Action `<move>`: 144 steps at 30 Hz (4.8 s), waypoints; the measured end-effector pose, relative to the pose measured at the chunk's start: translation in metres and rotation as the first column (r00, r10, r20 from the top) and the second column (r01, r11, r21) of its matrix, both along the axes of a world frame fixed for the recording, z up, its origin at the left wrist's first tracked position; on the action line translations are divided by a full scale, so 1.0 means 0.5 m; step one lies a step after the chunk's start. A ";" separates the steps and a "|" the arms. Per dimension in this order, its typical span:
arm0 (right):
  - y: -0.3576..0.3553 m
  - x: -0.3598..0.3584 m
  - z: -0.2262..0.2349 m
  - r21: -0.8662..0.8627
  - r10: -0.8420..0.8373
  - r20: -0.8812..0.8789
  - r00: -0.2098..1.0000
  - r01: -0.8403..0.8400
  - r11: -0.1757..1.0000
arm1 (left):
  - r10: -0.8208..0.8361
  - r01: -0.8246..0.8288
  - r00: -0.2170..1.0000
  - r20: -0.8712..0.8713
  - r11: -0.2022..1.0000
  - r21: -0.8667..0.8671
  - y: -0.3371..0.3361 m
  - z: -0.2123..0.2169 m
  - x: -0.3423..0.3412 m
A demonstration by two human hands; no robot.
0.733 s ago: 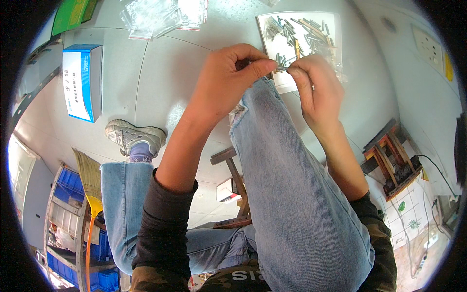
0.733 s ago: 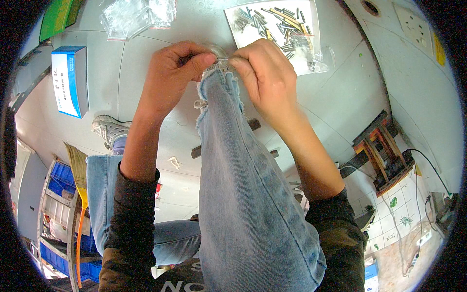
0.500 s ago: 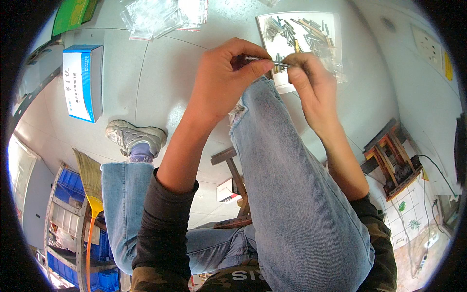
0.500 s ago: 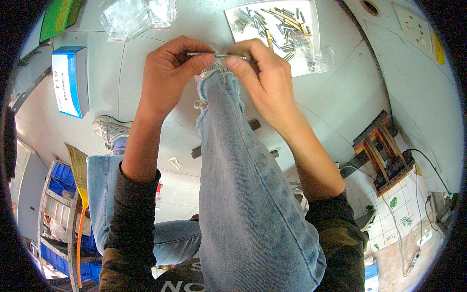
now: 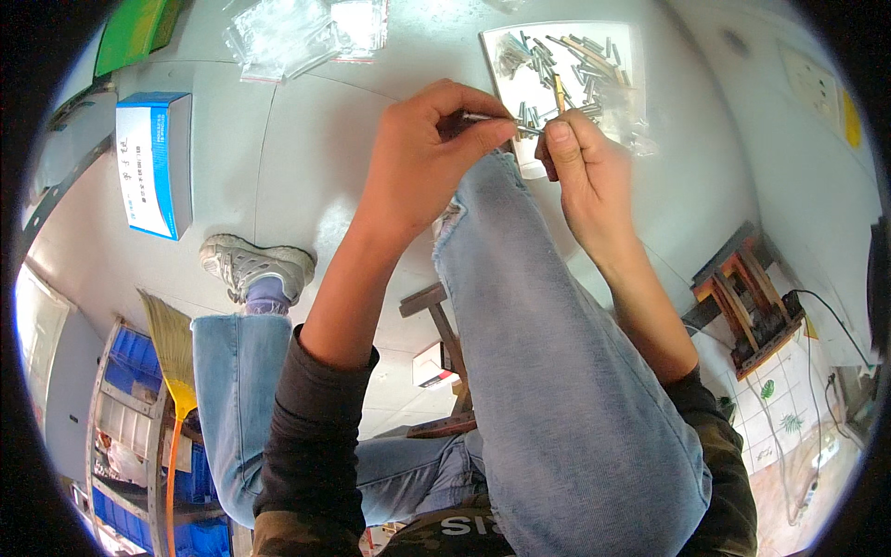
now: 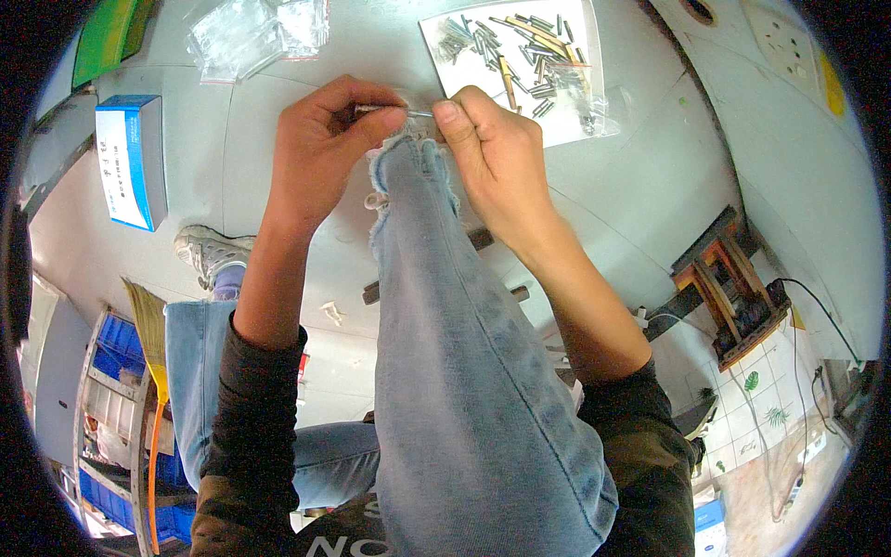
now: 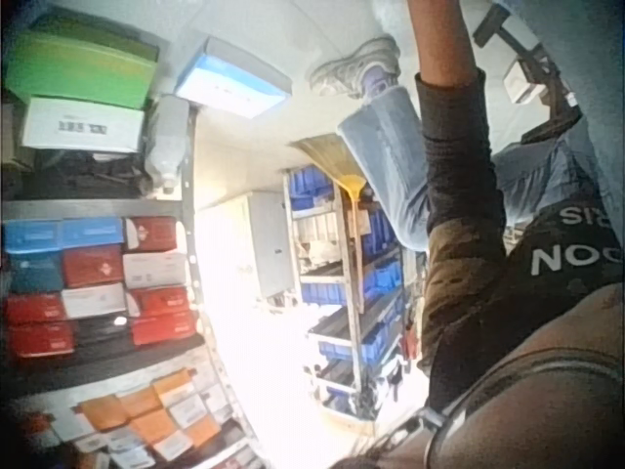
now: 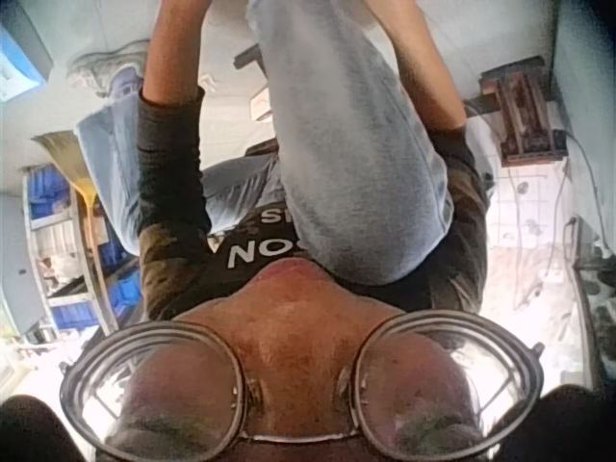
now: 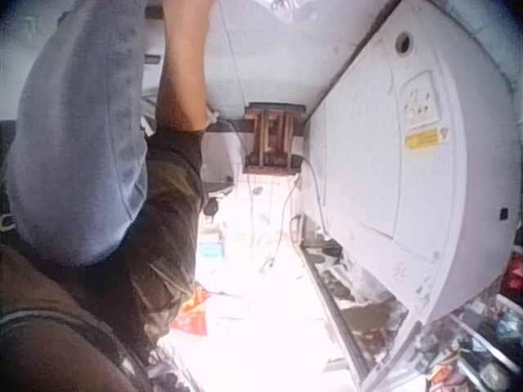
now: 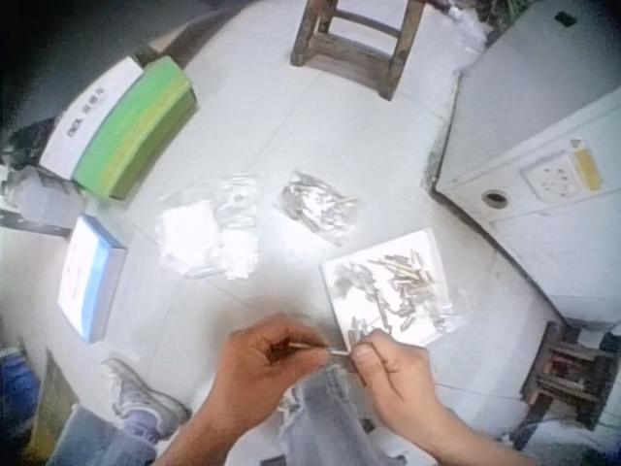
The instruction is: The person sits on the floor and repeatedly picks up small metal fasteners and washers from a white tray and plastic bags. They insert washers onto the fasteners by hand, then place the assembled pieces back into the tray. The person handles items one at a time throughout the clip.
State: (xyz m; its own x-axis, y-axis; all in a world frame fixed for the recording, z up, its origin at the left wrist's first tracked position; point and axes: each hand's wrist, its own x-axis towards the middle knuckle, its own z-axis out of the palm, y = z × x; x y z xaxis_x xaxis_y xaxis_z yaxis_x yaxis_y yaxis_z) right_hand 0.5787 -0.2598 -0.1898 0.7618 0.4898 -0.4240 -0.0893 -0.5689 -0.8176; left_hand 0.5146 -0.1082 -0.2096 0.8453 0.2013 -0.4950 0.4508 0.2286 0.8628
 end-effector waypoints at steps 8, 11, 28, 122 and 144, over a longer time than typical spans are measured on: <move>-0.010 -0.014 -0.008 0.003 0.014 -0.093 0.996 -0.014 1.000 | -0.025 0.025 1.000 -0.009 1.000 0.011 -0.008 -0.010 -0.012; -0.013 -0.018 -0.012 0.012 0.006 -0.031 1.000 -0.006 1.000 | 0.006 -0.007 0.999 -0.036 1.000 -0.029 -0.009 -0.014 -0.016; -0.007 -0.034 -0.045 0.072 -0.163 -0.082 0.983 0.169 0.983 | 0.017 -0.019 0.992 -0.126 1.000 -0.014 -0.008 -0.026 -0.027; -0.086 0.052 -0.355 -0.282 -0.352 -0.109 0.930 0.311 0.908 | 0.279 -0.434 0.890 -0.360 0.757 -0.489 -0.010 -0.117 -0.055; -0.081 0.061 -0.346 -0.307 -0.261 0.041 0.965 0.261 0.916 | 0.292 -0.440 0.889 -0.353 0.759 -0.480 -0.006 -0.125 -0.062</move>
